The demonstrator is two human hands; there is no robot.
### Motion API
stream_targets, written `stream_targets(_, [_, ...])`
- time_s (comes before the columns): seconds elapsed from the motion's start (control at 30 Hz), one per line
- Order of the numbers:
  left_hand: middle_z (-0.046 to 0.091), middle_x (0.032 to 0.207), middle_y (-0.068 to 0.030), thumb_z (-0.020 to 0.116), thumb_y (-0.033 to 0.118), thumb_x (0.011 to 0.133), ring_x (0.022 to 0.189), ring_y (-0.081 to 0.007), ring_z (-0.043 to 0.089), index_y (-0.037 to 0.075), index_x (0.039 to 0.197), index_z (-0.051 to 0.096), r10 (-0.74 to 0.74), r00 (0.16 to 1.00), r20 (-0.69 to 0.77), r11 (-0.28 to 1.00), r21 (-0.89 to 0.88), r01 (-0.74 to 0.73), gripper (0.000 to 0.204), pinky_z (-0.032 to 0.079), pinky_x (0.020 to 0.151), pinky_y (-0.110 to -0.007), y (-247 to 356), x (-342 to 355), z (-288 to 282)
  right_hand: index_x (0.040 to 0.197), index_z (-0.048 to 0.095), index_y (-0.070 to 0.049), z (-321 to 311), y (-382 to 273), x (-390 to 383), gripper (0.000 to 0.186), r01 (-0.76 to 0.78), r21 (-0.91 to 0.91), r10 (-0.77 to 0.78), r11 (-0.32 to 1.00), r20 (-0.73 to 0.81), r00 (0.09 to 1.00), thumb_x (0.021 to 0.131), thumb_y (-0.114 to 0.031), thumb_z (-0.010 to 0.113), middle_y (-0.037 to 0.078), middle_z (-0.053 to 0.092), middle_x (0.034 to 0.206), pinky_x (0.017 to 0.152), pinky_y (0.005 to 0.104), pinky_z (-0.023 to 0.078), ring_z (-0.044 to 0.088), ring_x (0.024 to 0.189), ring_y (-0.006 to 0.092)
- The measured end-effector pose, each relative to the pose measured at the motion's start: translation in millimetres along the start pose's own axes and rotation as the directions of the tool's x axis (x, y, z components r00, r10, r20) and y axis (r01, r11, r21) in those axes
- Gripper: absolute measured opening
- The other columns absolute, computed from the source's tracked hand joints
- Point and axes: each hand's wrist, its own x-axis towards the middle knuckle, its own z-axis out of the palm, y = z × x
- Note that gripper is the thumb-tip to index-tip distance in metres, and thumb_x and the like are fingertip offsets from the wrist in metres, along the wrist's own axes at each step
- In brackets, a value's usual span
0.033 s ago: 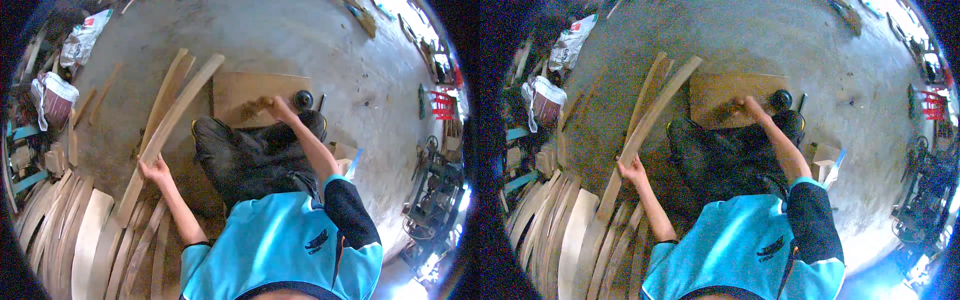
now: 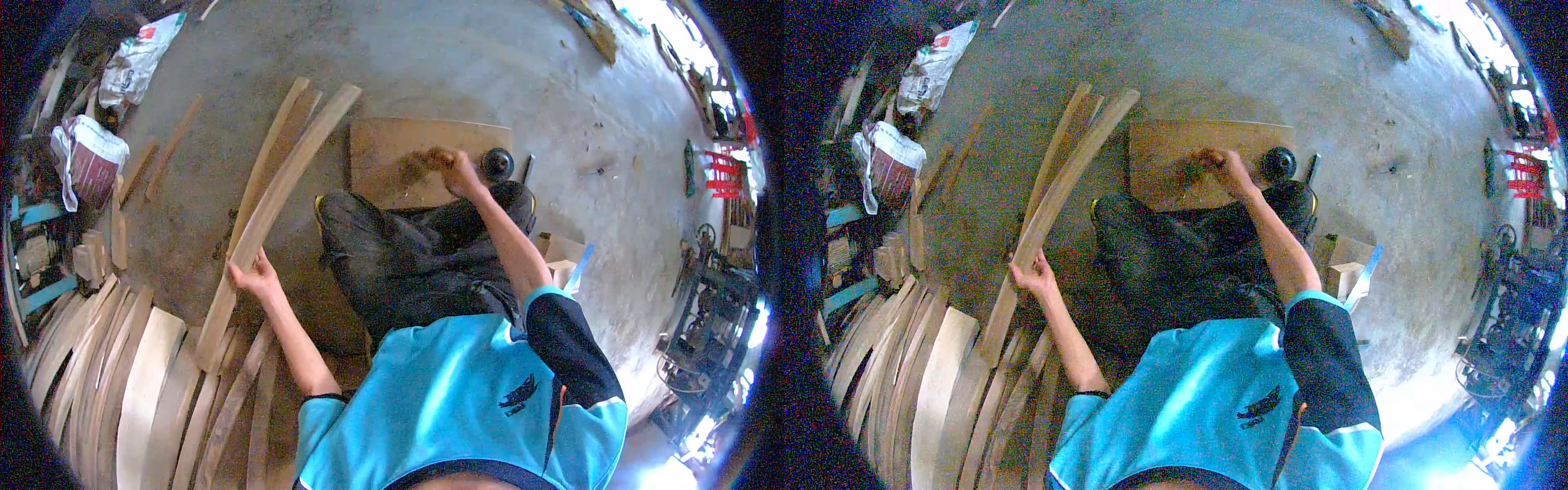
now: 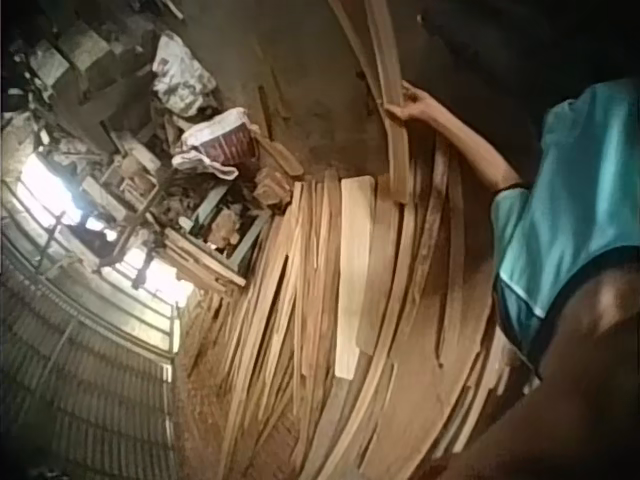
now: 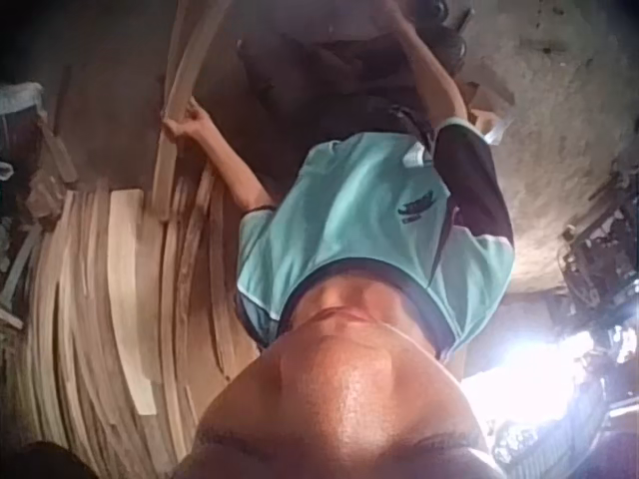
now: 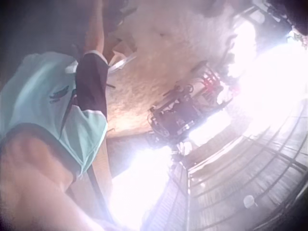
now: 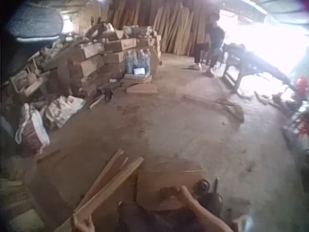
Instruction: Sanding a wood block, cleaning it with a brush, and carving the edge with a chisel and mallet.
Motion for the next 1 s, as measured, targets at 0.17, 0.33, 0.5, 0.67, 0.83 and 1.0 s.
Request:
stream_targets(0.17, [0.045, 0.11, -0.0171, 0.053, 0.036, 0.077, 0.102, -0.0299, 0.046, 0.001, 0.112, 0.04, 0.021, 0.997, -0.079, 0.991, -0.128, -0.031, 0.052, 0.042, 0.086, -0.043, -16.8, 32.9, -29.5, 0.088, 0.06, -0.007, 10.3, -27.5, -5.7, 0.018, 0.089, -0.359, -0.146, 0.929, -0.133, 0.98, 0.071, -0.012, 0.058, 0.006, 0.061, 0.072, 0.057, 0.0263, 0.042, 0.053, 0.061, 0.013])
stream_targets(0.33, [0.05, 0.105, -0.0123, 0.049, 0.044, 0.078, 0.095, -0.0276, 0.05, 0.002, 0.11, 0.044, -0.095, 0.961, -0.258, 0.957, -0.289, 0.017, 0.053, 0.047, 0.078, -0.043, -65.9, 77.5, -43.0, 0.084, 0.058, -0.002, -12.7, -12.0, -17.2, 0.015, 0.06, -0.202, -0.049, 0.978, 0.057, 0.997, 0.07, -0.001, 0.053, 0.007, 0.061, 0.073, 0.06, 0.026, 0.043, 0.056, 0.069, 0.0135])
stream_targets(0.5, [0.052, 0.103, -0.0108, 0.05, 0.049, 0.074, 0.093, -0.0264, 0.051, 0.004, 0.108, 0.046, -0.301, 0.919, -0.255, 0.908, -0.37, 0.195, 0.057, 0.047, 0.077, -0.042, -87.3, 142.1, -111.3, 0.084, 0.058, 0.001, -14.4, -14.8, -11.3, 0.017, 0.136, -0.381, -0.292, 0.914, -0.387, 0.875, 0.069, 0.003, 0.051, 0.007, 0.06, 0.078, 0.064, 0.0243, 0.044, 0.055, 0.072, 0.0144])
stream_targets(0.67, [0.051, 0.105, -0.0126, 0.051, 0.035, 0.078, 0.098, -0.0276, 0.048, 0.001, 0.107, 0.047, -0.529, 0.848, 0.015, 0.707, -0.544, 0.451, 0.044, 0.046, 0.081, -0.042, -102.3, 151.8, -116.4, 0.082, 0.06, -0.002, -0.8, -11.7, -26.4, 0.014, 0.032, -0.241, 0.012, 0.97, 0.179, 0.984, 0.068, -0.005, 0.058, 0.005, 0.062, 0.074, 0.062, 0.0247, 0.043, 0.053, 0.067, 0.0106])
stream_targets(0.83, [0.05, 0.106, -0.0161, 0.045, 0.005, 0.081, 0.1, -0.029, 0.047, -0.005, 0.107, 0.045, 0.03, 0.83, 0.557, 0.727, 0.558, -0.4, 0.027, 0.044, 0.084, -0.042, -45.9, 210.0, -156.3, 0.086, 0.059, -0.002, 19.5, -29.0, 8.8, 0.018, 0.028, -0.33, -0.1, 0.944, -0.202, 0.974, 0.069, -0.003, 0.057, 0.006, 0.062, 0.076, 0.061, 0.0265, 0.043, 0.053, 0.07, 0.0102])
stream_targets(1.0, [0.053, 0.101, -0.0157, 0.049, 0.012, 0.081, 0.094, -0.0261, 0.052, -0.006, 0.106, 0.045, -0.463, 0.878, -0.121, 0.882, -0.157, 0.444, 0.031, 0.05, 0.076, -0.033, -69.0, 156.7, -83.7, 0.082, 0.057, 0.0, 19.8, -3.8, 10.6, 0.013, 0.127, -0.267, -0.167, 0.955, -0.133, 0.977, 0.07, -0.004, 0.057, 0.004, 0.059, 0.073, 0.058, 0.0259, 0.041, 0.048, 0.067, 0.0079])
